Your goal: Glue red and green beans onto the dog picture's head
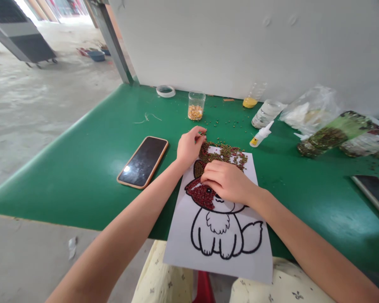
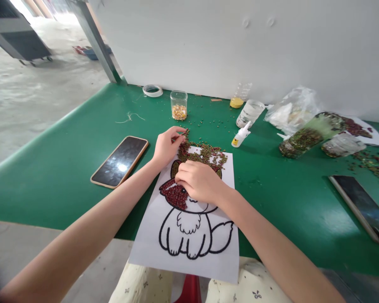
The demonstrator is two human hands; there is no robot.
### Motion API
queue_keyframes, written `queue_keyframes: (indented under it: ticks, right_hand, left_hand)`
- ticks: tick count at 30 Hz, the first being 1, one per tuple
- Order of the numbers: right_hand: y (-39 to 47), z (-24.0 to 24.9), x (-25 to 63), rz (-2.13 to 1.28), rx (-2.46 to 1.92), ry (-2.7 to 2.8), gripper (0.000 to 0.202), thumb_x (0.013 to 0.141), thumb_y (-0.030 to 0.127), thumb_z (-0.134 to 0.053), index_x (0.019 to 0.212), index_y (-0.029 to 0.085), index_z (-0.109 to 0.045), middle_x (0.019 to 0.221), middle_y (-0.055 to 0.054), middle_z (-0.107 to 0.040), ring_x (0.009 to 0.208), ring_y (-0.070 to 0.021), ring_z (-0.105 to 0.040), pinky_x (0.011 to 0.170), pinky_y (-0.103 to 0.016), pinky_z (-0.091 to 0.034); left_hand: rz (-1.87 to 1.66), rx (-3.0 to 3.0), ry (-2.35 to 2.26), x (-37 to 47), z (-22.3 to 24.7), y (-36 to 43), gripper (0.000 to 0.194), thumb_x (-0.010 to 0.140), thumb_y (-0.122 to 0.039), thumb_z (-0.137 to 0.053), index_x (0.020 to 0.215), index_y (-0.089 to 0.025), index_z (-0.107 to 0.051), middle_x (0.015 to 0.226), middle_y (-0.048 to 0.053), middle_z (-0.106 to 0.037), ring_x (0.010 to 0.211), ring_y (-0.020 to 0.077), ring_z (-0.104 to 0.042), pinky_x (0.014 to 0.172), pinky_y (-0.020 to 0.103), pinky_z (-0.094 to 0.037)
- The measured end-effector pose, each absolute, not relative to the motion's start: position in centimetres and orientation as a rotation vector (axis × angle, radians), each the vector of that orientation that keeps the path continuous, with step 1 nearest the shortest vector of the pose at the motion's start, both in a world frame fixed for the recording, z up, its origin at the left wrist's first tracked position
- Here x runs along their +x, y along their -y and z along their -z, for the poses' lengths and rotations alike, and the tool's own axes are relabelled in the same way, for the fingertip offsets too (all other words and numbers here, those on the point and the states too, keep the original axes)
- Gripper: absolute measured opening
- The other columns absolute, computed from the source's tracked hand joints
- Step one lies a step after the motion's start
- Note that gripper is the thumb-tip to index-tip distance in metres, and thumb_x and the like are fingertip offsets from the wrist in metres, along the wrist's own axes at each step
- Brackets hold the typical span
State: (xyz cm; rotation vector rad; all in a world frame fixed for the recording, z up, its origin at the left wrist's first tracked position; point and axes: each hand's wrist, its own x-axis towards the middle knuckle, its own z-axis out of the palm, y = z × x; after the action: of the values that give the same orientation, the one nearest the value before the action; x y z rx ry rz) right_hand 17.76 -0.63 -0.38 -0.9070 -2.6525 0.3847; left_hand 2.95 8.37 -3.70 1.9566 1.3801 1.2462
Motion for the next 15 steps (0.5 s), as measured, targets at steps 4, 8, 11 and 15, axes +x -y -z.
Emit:
queue_keyframes:
  ticks: [4,8,11,15]
  right_hand:
    - [0.6,0.46,17.78,-0.397,-0.896,2.658,0.019,0.09,0.014,-0.047,0.083,0.016,-0.065,0.084,-0.004,-0.06,0.081,-0.0159,-0.05,0.073,-0.029,-0.039]
    - [0.62,0.5,17.83,-0.395,-0.896,2.662,0.018,0.089,0.014,-0.047,0.083,0.016,-0.065,0.084,-0.005,-0.06,0.081,-0.016,-0.05,0.074,-0.029,-0.039]
    - [0.63,0.56,17.86,-0.391,-0.907,2.654,0.018,0.089,0.015,-0.048,0.083,0.016,-0.065,0.083,-0.004,-0.06,0.081,-0.0159,-0.05,0.074,-0.029,-0.039]
    - [0.6,0.64,17.85,-0.376,-0.918,2.656,0.017,0.089,0.017,-0.049,0.083,0.016,-0.065,0.083,-0.004,-0.061,0.08,-0.0159,-0.051,0.073,-0.029,-0.039]
  left_hand:
    - [-1.251,1.959,-1.38,2.96,3.67,-8.38,0.018,0.081,-0.017,-0.054,0.097,-0.02,-0.063,0.071,0.0,-0.068,0.068,0.0147,-0.063,0.064,0.024,-0.044]
    - [-1.249,1.96,-1.388,2.99,3.64,-8.38,0.018,0.081,-0.017,-0.054,0.096,-0.019,-0.063,0.072,0.0,-0.069,0.066,0.0144,-0.062,0.063,0.024,-0.043]
    - [-1.245,1.959,-1.392,3.01,3.65,-8.35,0.018,0.081,-0.017,-0.055,0.096,-0.019,-0.063,0.071,0.0,-0.068,0.065,0.0142,-0.061,0.062,0.024,-0.043]
    - [-1.244,1.965,-1.383,3.01,3.68,-8.35,0.019,0.081,-0.016,-0.054,0.097,-0.02,-0.063,0.072,0.0,-0.069,0.066,0.0142,-0.062,0.064,0.025,-0.044]
